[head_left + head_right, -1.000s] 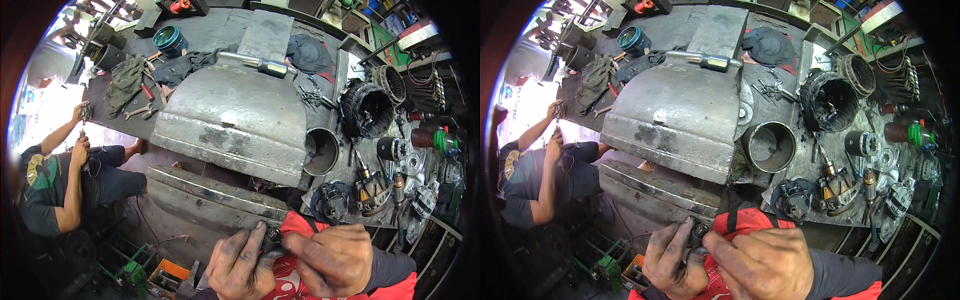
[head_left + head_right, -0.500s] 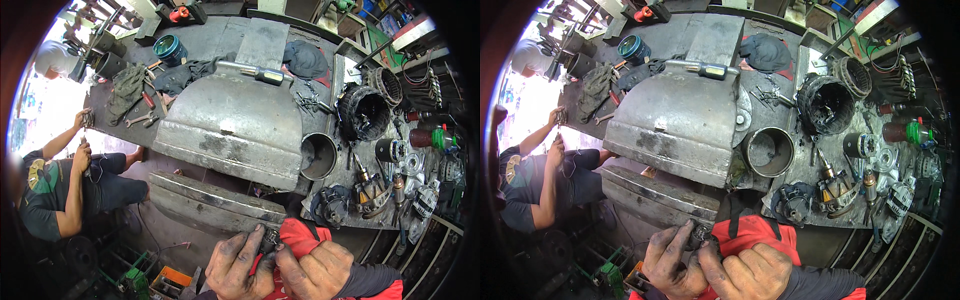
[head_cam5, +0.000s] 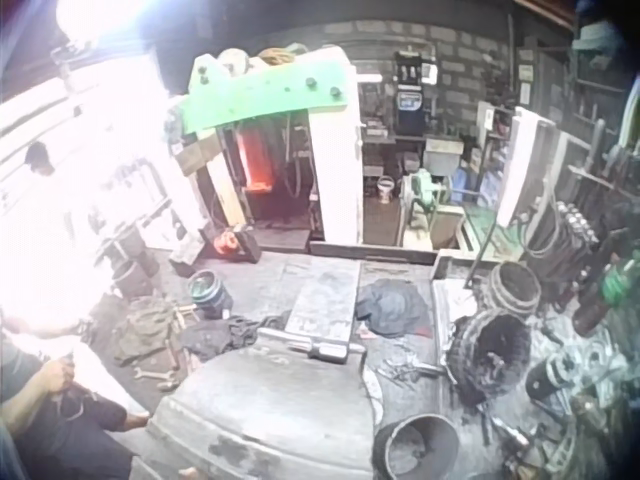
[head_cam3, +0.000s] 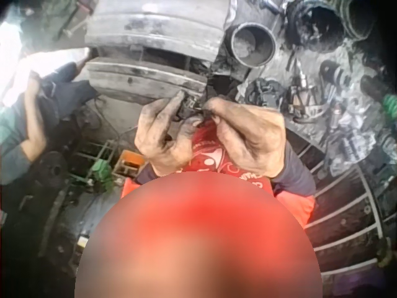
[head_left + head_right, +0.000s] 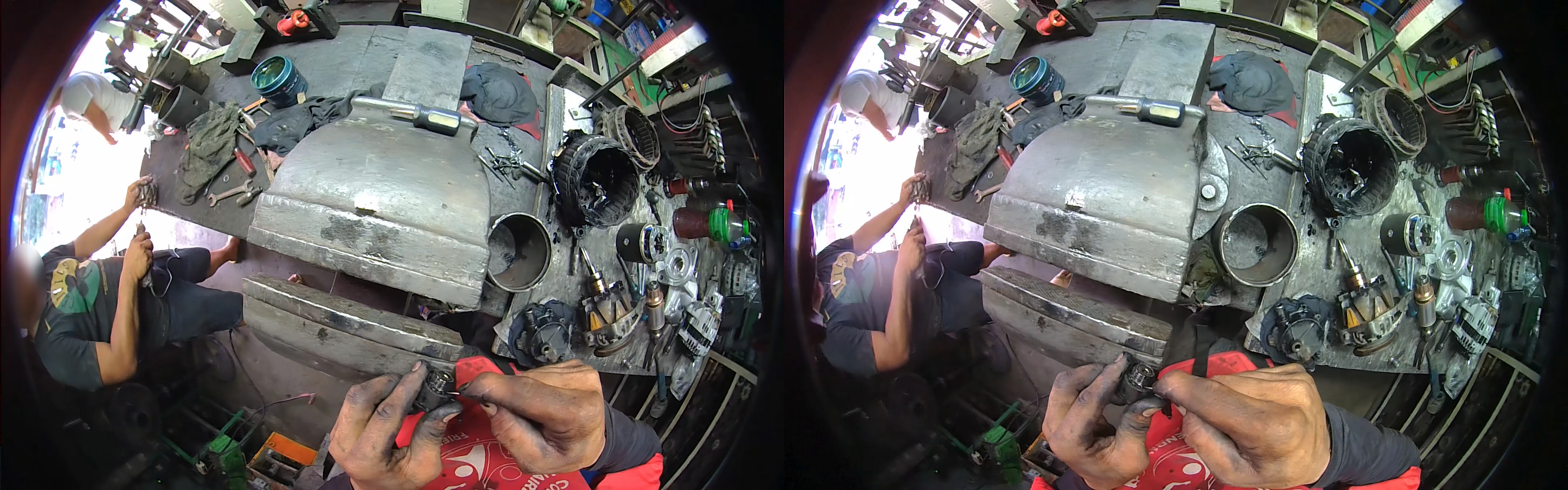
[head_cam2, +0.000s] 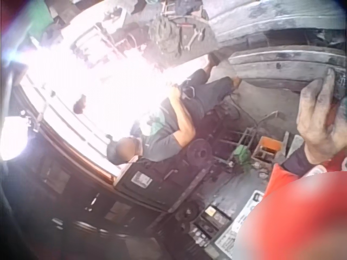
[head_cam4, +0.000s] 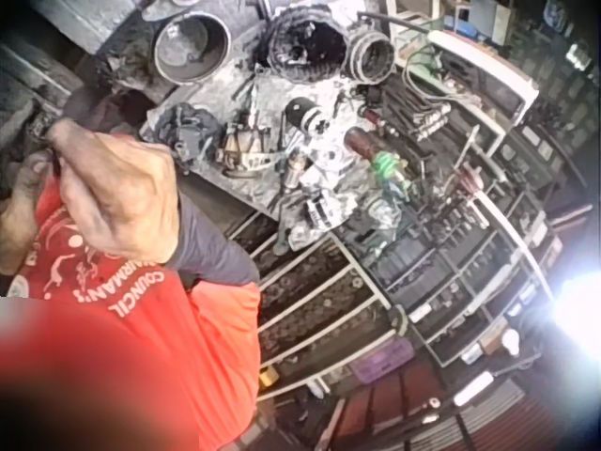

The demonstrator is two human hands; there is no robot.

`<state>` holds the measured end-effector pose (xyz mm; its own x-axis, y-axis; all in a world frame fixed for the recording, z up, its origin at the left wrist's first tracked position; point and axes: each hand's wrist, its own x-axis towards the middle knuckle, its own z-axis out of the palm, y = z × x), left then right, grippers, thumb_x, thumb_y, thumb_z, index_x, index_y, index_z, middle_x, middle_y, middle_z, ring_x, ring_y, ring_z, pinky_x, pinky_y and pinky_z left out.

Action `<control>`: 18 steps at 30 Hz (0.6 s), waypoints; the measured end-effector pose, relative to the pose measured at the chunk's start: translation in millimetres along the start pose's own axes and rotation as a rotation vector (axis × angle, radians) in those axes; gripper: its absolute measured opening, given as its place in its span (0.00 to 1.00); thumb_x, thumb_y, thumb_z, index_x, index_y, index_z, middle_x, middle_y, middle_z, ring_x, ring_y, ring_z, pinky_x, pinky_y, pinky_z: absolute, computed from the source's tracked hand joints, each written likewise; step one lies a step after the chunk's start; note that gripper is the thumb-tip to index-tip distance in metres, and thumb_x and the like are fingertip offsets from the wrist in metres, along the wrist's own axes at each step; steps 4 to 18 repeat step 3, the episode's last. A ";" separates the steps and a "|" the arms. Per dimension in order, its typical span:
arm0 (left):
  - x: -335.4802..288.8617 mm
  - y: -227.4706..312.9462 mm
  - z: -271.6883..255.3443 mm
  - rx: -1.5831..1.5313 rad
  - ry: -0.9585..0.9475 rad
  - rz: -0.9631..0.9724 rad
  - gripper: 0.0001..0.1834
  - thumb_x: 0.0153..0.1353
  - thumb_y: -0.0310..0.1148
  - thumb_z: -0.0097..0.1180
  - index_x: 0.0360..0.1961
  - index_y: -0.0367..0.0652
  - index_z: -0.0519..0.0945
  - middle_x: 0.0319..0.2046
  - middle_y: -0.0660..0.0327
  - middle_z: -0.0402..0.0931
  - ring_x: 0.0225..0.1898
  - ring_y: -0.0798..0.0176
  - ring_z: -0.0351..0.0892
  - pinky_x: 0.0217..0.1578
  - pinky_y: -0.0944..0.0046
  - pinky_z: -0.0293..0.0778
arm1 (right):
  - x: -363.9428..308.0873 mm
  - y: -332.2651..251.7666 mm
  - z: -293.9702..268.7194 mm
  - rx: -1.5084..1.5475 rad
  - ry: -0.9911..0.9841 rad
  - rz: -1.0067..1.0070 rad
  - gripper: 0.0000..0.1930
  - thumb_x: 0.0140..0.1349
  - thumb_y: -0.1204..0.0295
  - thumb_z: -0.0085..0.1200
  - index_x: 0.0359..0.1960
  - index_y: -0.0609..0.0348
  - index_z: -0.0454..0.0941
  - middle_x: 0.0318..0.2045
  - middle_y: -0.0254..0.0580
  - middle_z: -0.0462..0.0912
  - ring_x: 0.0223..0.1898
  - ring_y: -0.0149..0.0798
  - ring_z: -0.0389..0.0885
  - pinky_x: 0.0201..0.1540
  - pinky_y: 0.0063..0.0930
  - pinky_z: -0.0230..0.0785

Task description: The person disassembles a small mechanical component using a hammer and screwdriver. They remove a pin, separate the parts, and then reassemble the component by inserting the pin back into place.

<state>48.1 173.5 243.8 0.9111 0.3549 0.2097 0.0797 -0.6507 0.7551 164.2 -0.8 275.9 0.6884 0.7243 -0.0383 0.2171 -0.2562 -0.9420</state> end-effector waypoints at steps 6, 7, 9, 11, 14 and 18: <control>0.3 3.6 -1.2 0.017 -0.009 -0.020 0.22 0.50 0.29 0.72 0.49 0.36 0.88 0.40 0.49 0.83 0.39 0.48 0.85 0.43 0.56 0.81 | 3.5 0.7 -2.0 0.020 -0.030 -0.022 0.16 0.58 0.81 0.57 0.48 0.71 0.85 0.24 0.46 0.86 0.20 0.43 0.86 0.25 0.30 0.77; 0.3 3.6 -1.2 0.017 -0.009 -0.020 0.22 0.50 0.29 0.72 0.49 0.36 0.88 0.40 0.49 0.83 0.39 0.48 0.85 0.43 0.56 0.81 | 3.5 0.7 -2.0 0.020 -0.030 -0.022 0.16 0.58 0.81 0.57 0.48 0.71 0.85 0.24 0.46 0.86 0.20 0.43 0.86 0.25 0.30 0.77; 0.3 3.6 -1.2 0.017 -0.009 -0.020 0.22 0.50 0.29 0.72 0.49 0.36 0.88 0.40 0.49 0.83 0.39 0.48 0.85 0.43 0.56 0.81 | 3.5 0.7 -2.0 0.020 -0.030 -0.022 0.16 0.58 0.81 0.57 0.48 0.71 0.85 0.24 0.46 0.86 0.20 0.43 0.86 0.25 0.30 0.77; 0.3 3.6 -1.2 0.017 -0.009 -0.020 0.22 0.50 0.29 0.72 0.49 0.36 0.88 0.40 0.49 0.83 0.39 0.48 0.85 0.43 0.56 0.81 | 3.5 0.7 -2.0 0.020 -0.030 -0.022 0.16 0.58 0.81 0.57 0.48 0.71 0.85 0.24 0.46 0.86 0.20 0.43 0.86 0.25 0.30 0.77; 0.3 3.6 -1.2 0.017 -0.009 -0.020 0.22 0.50 0.29 0.72 0.49 0.36 0.88 0.40 0.49 0.83 0.39 0.48 0.85 0.43 0.56 0.81 | 3.5 0.7 -2.0 0.020 -0.030 -0.022 0.16 0.58 0.81 0.57 0.48 0.71 0.85 0.24 0.46 0.86 0.20 0.43 0.86 0.25 0.30 0.77; 0.3 3.6 -1.2 0.017 -0.009 -0.020 0.22 0.50 0.29 0.72 0.49 0.36 0.88 0.40 0.49 0.83 0.39 0.48 0.85 0.43 0.56 0.81 | 3.5 0.7 -2.0 0.020 -0.030 -0.022 0.16 0.58 0.81 0.57 0.48 0.71 0.85 0.24 0.46 0.86 0.20 0.43 0.86 0.25 0.30 0.77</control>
